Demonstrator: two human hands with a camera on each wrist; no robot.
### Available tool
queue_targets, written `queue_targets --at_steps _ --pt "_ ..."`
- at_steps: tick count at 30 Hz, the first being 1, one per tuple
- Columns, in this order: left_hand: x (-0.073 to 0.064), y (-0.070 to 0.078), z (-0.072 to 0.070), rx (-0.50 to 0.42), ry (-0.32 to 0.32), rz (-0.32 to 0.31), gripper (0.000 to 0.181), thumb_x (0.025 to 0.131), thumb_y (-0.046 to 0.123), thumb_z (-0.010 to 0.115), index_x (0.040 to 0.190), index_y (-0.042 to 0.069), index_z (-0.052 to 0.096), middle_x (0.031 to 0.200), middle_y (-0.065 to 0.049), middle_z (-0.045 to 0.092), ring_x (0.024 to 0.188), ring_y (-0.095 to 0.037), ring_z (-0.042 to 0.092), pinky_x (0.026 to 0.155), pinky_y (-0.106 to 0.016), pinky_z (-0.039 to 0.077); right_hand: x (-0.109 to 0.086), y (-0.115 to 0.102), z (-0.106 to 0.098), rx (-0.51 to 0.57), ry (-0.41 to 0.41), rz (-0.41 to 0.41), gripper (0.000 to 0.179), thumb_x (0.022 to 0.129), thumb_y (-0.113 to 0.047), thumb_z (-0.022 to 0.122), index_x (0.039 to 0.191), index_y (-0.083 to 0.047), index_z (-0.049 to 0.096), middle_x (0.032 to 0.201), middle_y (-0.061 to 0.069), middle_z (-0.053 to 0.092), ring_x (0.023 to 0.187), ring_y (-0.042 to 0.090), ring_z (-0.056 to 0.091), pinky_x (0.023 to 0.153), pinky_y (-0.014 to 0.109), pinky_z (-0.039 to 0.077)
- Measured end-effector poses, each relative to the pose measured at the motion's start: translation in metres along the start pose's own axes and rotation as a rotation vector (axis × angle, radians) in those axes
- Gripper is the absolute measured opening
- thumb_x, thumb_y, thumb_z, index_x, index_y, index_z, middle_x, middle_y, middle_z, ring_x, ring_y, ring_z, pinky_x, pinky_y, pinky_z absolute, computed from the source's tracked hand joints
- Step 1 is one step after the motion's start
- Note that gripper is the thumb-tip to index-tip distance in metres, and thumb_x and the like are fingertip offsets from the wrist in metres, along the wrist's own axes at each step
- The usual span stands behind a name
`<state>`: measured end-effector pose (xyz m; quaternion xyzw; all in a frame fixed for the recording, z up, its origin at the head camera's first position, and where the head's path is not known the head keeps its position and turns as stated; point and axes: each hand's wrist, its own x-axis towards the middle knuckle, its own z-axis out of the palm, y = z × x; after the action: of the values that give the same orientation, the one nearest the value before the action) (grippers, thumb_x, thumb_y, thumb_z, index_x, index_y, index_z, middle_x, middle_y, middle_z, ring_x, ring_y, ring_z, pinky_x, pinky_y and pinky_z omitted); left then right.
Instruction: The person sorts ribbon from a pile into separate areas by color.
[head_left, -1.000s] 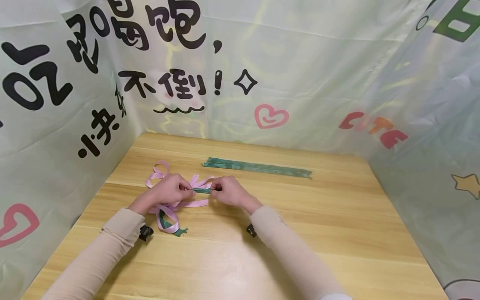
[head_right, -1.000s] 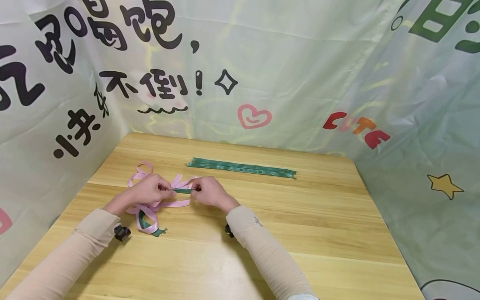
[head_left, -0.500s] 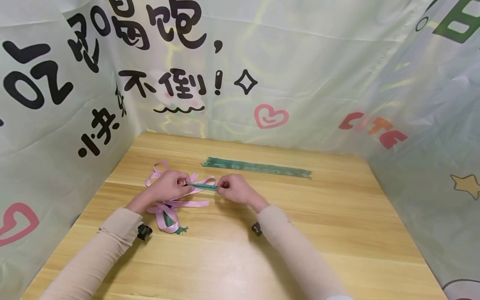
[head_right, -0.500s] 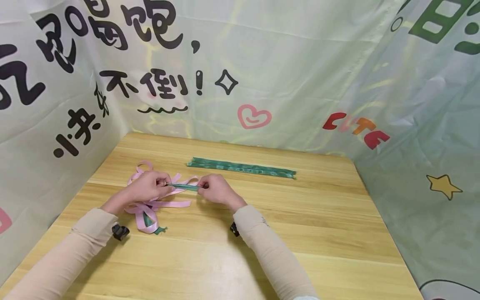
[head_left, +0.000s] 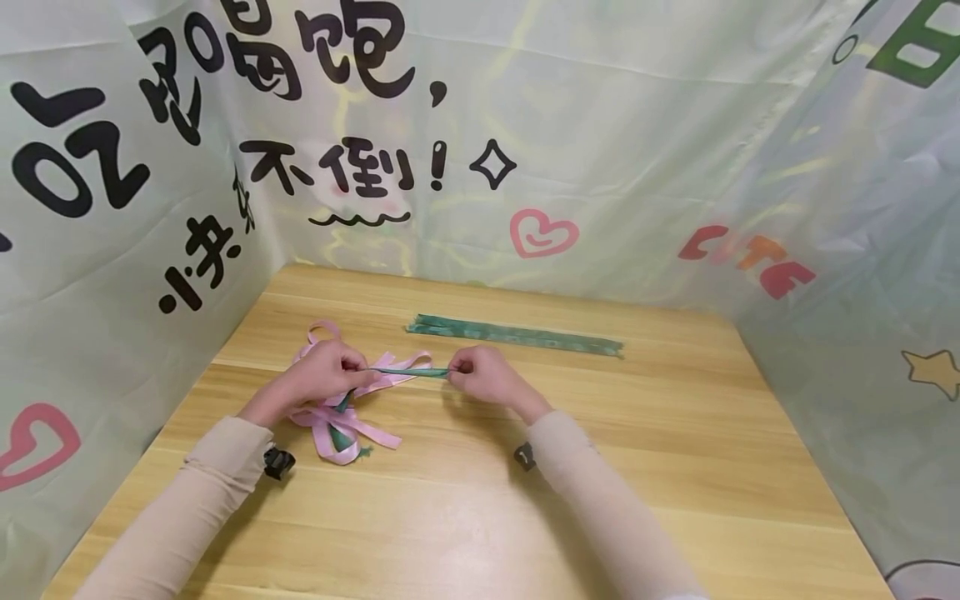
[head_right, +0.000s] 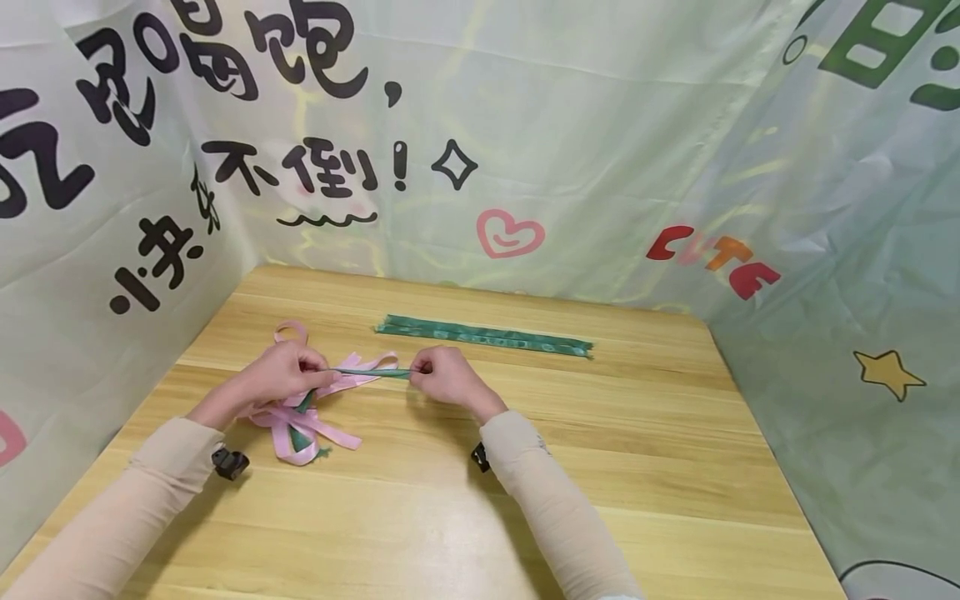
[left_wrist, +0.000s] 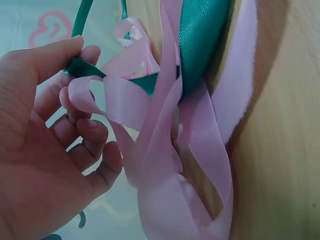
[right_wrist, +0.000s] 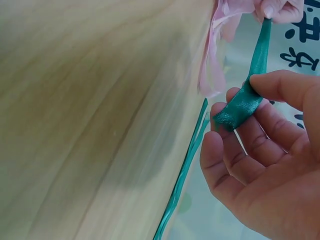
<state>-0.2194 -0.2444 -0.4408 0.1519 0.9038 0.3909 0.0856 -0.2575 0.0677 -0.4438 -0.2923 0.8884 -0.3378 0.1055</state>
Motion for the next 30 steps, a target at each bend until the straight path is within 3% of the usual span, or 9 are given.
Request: queue_targets --at_steps 4,9,17,22,26,30 --pt "-0.002 -0.003 -0.004 -0.034 0.008 -0.046 0.025 0.098 0.027 0.076 0.087 0.005 0.078 0.062 0.003 0.056 0.056 -0.007 0.04 0.052 -0.023 0.031 -0.003 0.007 -0.004 -0.009 0.011 0.023 0.012 0.099 -0.017 0.066 0.097 -0.01 0.075 0.09 0.0 0.072 0.079 0.011 0.058 0.079 0.029 0.051" --pt "-0.004 -0.004 -0.008 -0.098 0.041 -0.05 0.017 0.099 0.017 0.073 0.092 0.002 0.077 0.078 -0.009 0.066 0.065 -0.013 0.045 0.055 -0.023 0.035 -0.009 0.011 -0.013 -0.004 0.029 0.054 0.014 0.1 -0.02 0.065 0.099 -0.011 0.076 0.098 0.001 0.075 0.088 0.014 0.062 0.088 0.035 0.053" --pt "-0.007 -0.004 -0.011 -0.096 0.094 -0.08 0.036 0.105 0.031 0.067 0.081 0.005 0.065 0.076 -0.003 0.05 0.066 -0.018 0.047 0.055 -0.027 0.037 -0.017 0.02 -0.027 0.007 0.071 0.054 0.017 0.101 -0.021 0.065 0.103 -0.009 0.077 0.109 0.007 0.077 0.105 0.022 0.069 0.098 0.045 0.056" --pt "-0.007 -0.003 -0.01 -0.071 0.115 -0.075 0.042 0.104 0.039 0.068 0.078 0.006 0.063 0.085 -0.006 0.051 0.072 -0.021 0.048 0.056 -0.028 0.038 -0.022 0.027 -0.035 0.038 0.073 0.071 0.022 0.102 -0.023 0.064 0.11 -0.007 0.077 0.117 0.01 0.076 0.115 0.029 0.069 0.102 0.05 0.055" --pt "-0.006 -0.003 -0.011 -0.045 0.141 -0.054 0.04 0.103 0.036 0.069 0.078 0.006 0.063 0.099 -0.008 0.05 0.093 -0.023 0.048 0.073 -0.033 0.044 -0.027 0.033 -0.041 0.065 0.082 0.075 0.025 0.103 -0.022 0.063 0.115 -0.005 0.076 0.121 0.014 0.075 0.117 0.033 0.068 0.103 0.052 0.055" --pt "-0.007 -0.002 -0.013 -0.008 0.166 -0.024 0.032 0.103 0.026 0.07 0.081 0.004 0.065 0.099 -0.008 0.049 0.102 -0.025 0.048 0.087 -0.04 0.045 -0.033 0.04 -0.047 0.068 0.089 0.102 0.027 0.103 -0.024 0.063 0.119 -0.006 0.075 0.123 0.015 0.075 0.115 0.032 0.07 0.101 0.051 0.056"
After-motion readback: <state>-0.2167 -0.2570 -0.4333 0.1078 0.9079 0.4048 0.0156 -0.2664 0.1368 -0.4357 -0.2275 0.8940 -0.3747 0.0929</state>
